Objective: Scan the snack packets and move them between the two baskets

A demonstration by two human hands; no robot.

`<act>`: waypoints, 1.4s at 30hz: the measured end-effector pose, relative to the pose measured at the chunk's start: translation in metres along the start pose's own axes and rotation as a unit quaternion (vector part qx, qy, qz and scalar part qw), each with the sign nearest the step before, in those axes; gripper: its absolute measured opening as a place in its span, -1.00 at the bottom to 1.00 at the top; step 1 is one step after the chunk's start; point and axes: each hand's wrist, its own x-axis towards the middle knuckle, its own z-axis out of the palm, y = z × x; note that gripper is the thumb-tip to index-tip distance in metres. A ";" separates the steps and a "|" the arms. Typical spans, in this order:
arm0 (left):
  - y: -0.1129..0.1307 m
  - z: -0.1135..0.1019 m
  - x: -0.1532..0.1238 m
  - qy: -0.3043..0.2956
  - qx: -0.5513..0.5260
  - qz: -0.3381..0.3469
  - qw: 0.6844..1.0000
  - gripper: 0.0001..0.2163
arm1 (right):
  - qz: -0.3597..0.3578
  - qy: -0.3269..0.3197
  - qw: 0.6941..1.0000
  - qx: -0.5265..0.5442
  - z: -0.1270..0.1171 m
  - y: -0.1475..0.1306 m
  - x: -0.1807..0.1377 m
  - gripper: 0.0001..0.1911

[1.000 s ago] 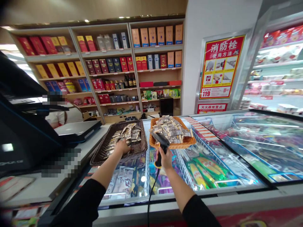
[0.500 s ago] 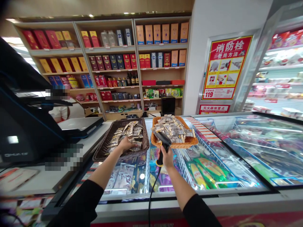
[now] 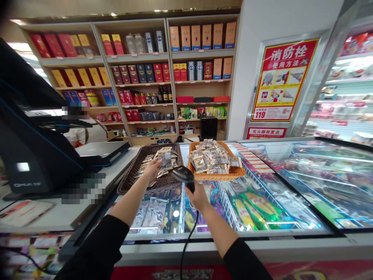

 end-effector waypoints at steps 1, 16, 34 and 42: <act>0.000 0.000 0.000 0.001 -0.016 0.001 1.000 -0.59 | -0.016 -0.001 0.999 -0.034 0.002 -0.003 0.000 -0.84; 0.011 0.004 -0.009 0.025 0.097 -0.026 0.995 -0.64 | 0.059 0.034 0.989 0.128 0.008 0.003 0.000 -0.78; -0.010 0.150 0.011 -0.086 0.580 0.137 0.798 -0.57 | 0.074 0.383 0.883 0.260 -0.029 0.024 0.023 -0.67; 0.024 0.010 0.008 0.016 0.731 -0.051 0.680 -0.61 | 0.063 0.196 0.946 0.252 0.000 0.021 0.016 -0.67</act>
